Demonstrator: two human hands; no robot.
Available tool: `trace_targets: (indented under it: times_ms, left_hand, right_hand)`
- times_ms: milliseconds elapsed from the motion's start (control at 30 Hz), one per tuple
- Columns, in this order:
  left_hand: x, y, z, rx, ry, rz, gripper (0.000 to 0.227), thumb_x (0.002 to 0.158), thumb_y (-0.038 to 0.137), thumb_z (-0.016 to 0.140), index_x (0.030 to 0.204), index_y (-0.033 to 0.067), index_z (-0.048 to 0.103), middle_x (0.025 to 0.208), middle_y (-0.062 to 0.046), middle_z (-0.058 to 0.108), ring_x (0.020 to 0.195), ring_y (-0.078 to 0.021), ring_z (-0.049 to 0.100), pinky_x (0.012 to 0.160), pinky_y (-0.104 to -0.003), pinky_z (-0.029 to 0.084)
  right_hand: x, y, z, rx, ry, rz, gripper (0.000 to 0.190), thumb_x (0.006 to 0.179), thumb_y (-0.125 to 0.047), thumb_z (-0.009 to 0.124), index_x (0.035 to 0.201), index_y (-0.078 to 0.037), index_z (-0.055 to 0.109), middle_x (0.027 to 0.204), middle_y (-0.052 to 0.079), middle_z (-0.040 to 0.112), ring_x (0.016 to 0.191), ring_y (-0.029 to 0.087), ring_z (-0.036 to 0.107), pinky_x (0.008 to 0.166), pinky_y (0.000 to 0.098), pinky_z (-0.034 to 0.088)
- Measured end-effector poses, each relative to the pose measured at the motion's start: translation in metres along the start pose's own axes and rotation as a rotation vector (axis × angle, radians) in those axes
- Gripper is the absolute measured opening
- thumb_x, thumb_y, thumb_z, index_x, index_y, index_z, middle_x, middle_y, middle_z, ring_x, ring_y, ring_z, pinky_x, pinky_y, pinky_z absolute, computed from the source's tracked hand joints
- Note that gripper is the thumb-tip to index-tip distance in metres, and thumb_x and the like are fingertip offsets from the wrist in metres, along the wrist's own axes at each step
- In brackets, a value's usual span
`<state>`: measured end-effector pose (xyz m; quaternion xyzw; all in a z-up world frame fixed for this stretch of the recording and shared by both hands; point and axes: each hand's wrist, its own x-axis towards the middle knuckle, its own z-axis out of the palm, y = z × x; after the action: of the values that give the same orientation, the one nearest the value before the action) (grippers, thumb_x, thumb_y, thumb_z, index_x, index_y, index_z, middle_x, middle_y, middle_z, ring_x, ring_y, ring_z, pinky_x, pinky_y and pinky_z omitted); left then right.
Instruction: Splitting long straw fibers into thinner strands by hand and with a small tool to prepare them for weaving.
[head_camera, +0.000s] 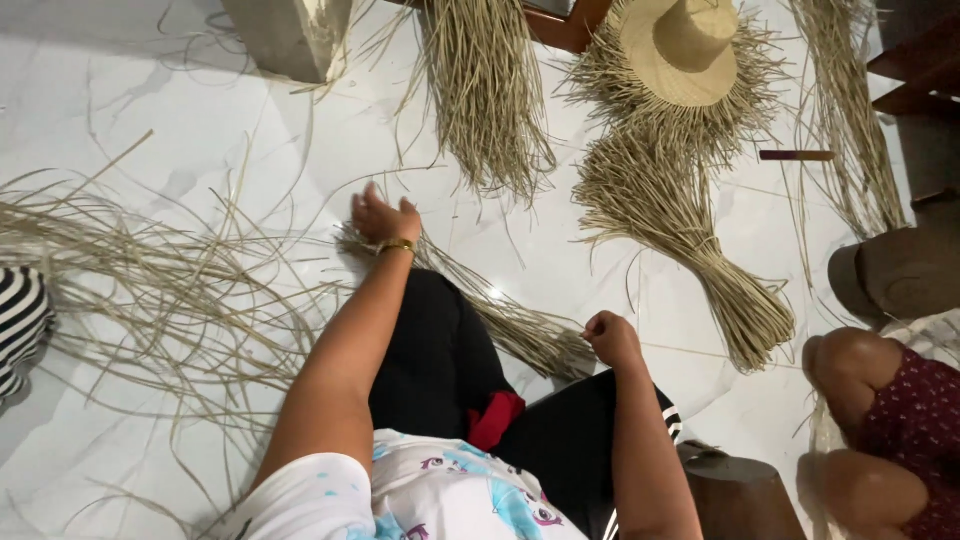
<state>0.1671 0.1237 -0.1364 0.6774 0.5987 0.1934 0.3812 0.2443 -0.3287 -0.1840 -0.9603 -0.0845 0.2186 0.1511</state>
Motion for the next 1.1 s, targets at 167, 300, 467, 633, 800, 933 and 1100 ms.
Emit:
trace_targets:
  times_ms: [167, 300, 467, 633, 800, 933, 1100]
  left_hand:
    - [-0.002, -0.006, 0.093, 0.329, -0.279, 0.319, 0.022, 0.090, 0.042, 0.064, 0.111, 0.0374, 0.071, 0.116, 0.009, 0.067, 0.118, -0.0206, 0.061, 0.097, -0.043, 0.049]
    - [-0.014, 0.004, 0.116, 0.466, -0.490, 0.292, 0.022, 0.095, 0.031, 0.056, 0.110, 0.0330, 0.072, 0.110, 0.008, 0.072, 0.110, -0.0207, 0.067, 0.095, -0.039, 0.050]
    - [-0.029, 0.031, 0.108, 0.663, -0.488, 0.380, 0.025, 0.097, 0.033, 0.055, 0.110, 0.0256, 0.076, 0.109, -0.002, 0.073, 0.111, -0.0261, 0.065, 0.097, -0.041, 0.047]
    - [-0.033, 0.035, 0.124, 0.653, -0.486, 0.445, 0.032, 0.095, 0.042, 0.064, 0.110, 0.0163, 0.075, 0.111, -0.007, 0.073, 0.114, -0.0276, 0.064, 0.100, -0.045, 0.045]
    - [-0.027, 0.033, 0.134, 0.689, -0.472, 0.543, 0.025, 0.099, 0.028, 0.056, 0.108, 0.0140, 0.074, 0.107, -0.008, 0.072, 0.113, -0.0289, 0.063, 0.101, -0.045, 0.043]
    - [-0.078, 0.084, 0.059, 0.629, -0.582, 0.646, 0.029, 0.098, 0.021, 0.054, 0.115, 0.0110, 0.074, 0.133, -0.013, 0.060, 0.130, -0.0357, 0.050, 0.110, -0.046, 0.041]
    - [-0.129, 0.070, 0.067, 0.836, -0.749, 1.116, 0.031, 0.084, 0.024, 0.057, 0.107, 0.0185, 0.077, 0.115, -0.003, 0.071, 0.130, -0.0250, 0.050, 0.122, -0.059, 0.013]
  right_hand:
    - [-0.011, -0.011, -0.010, -0.013, -0.150, -0.012, 0.017, 0.087, -0.013, 0.070, 0.099, -0.014, 0.081, 0.101, 0.013, 0.080, 0.106, 0.037, 0.072, 0.092, 0.0461, 0.056]
    - [-0.029, -0.030, -0.031, -0.054, -0.251, 0.017, 0.024, 0.083, -0.024, 0.076, 0.105, -0.016, 0.082, 0.114, 0.014, 0.078, 0.115, 0.038, 0.070, 0.097, 0.0483, 0.055]
    - [-0.035, -0.047, -0.041, 0.006, -0.214, 0.067, 0.030, 0.088, -0.031, 0.071, 0.111, -0.015, 0.081, 0.122, 0.014, 0.076, 0.119, 0.036, 0.069, 0.099, 0.0480, 0.055]
    - [-0.033, -0.044, -0.038, 0.040, -0.230, 0.053, 0.035, 0.091, -0.038, 0.067, 0.113, -0.013, 0.080, 0.121, 0.014, 0.076, 0.114, 0.034, 0.071, 0.097, 0.0488, 0.056]
    - [-0.037, -0.051, -0.043, 0.100, -0.206, 0.066, 0.036, 0.092, -0.038, 0.065, 0.111, -0.012, 0.080, 0.114, 0.013, 0.078, 0.109, 0.033, 0.073, 0.094, 0.0486, 0.057]
    - [-0.041, -0.056, -0.046, 0.154, -0.193, 0.041, 0.037, 0.094, -0.038, 0.065, 0.111, -0.009, 0.080, 0.108, 0.015, 0.078, 0.105, 0.036, 0.073, 0.091, 0.0496, 0.057]
    - [-0.043, -0.059, -0.048, 0.283, -0.116, 0.004, 0.032, 0.097, -0.034, 0.066, 0.112, -0.011, 0.080, 0.098, 0.014, 0.079, 0.097, 0.034, 0.075, 0.086, 0.0462, 0.057]
